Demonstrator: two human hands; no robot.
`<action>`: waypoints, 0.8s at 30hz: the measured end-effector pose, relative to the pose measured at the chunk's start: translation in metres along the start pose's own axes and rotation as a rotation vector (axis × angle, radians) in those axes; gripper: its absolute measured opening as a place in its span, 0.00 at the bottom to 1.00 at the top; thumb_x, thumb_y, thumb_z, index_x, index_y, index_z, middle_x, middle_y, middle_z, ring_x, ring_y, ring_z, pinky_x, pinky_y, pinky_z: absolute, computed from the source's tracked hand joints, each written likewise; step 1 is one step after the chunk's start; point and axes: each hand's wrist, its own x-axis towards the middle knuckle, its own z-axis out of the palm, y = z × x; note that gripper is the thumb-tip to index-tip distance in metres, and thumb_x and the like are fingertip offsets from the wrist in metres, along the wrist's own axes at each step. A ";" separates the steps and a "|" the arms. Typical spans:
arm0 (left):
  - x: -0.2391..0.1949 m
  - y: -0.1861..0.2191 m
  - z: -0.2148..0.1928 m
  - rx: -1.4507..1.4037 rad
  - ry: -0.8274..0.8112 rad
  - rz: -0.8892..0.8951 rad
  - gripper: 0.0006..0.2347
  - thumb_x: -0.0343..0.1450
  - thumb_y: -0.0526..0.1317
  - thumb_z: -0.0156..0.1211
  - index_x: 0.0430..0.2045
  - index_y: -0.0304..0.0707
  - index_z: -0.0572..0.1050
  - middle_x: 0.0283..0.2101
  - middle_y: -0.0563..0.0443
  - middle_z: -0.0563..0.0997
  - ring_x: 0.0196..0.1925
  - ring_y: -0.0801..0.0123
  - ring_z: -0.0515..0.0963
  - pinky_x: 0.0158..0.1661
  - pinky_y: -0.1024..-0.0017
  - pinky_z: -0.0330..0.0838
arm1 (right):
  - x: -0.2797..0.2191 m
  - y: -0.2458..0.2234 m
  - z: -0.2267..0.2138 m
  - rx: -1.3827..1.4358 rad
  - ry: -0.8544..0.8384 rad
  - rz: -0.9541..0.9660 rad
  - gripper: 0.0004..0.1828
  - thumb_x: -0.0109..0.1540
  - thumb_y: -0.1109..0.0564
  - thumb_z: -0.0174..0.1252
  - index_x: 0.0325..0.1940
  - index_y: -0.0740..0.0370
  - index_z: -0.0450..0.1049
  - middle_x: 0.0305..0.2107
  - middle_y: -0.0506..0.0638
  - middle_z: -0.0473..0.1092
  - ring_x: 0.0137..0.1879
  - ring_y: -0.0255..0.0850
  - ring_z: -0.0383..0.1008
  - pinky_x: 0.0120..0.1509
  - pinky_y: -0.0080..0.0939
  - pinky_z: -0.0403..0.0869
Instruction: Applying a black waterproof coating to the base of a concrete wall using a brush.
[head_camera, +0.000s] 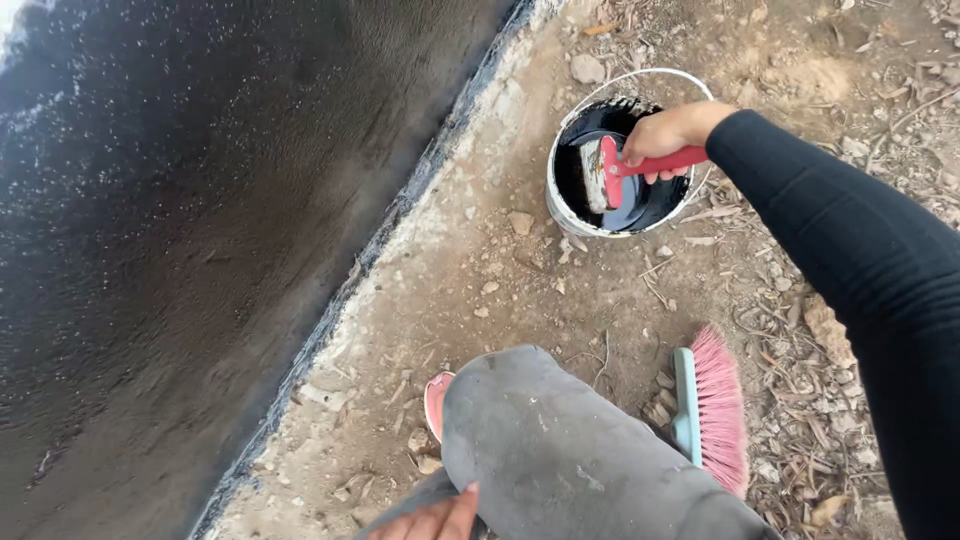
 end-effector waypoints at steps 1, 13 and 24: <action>-0.002 -0.003 0.000 0.000 0.001 0.004 0.12 0.67 0.46 0.58 0.42 0.55 0.81 0.22 0.67 0.83 0.17 0.83 0.77 0.21 0.73 0.71 | -0.004 0.007 0.000 0.003 0.002 0.000 0.20 0.67 0.53 0.50 0.59 0.62 0.77 0.31 0.54 0.78 0.28 0.42 0.72 0.33 0.44 0.74; 0.102 -0.033 -0.079 -0.280 -0.466 0.002 0.32 0.67 0.61 0.61 0.60 0.38 0.72 0.39 0.44 0.85 0.40 0.59 0.87 0.40 0.52 0.81 | -0.075 0.006 0.046 -1.063 0.589 -0.087 0.14 0.60 0.55 0.59 0.47 0.61 0.81 0.48 0.60 0.74 0.49 0.51 0.81 0.49 0.47 0.81; 0.166 -0.009 -0.112 -0.337 -0.808 -0.108 0.36 0.66 0.56 0.65 0.70 0.49 0.59 0.51 0.46 0.78 0.53 0.53 0.80 0.54 0.54 0.70 | -0.088 -0.001 0.069 -0.719 0.814 -0.212 0.24 0.65 0.60 0.51 0.66 0.48 0.69 0.44 0.62 0.70 0.47 0.57 0.80 0.49 0.54 0.80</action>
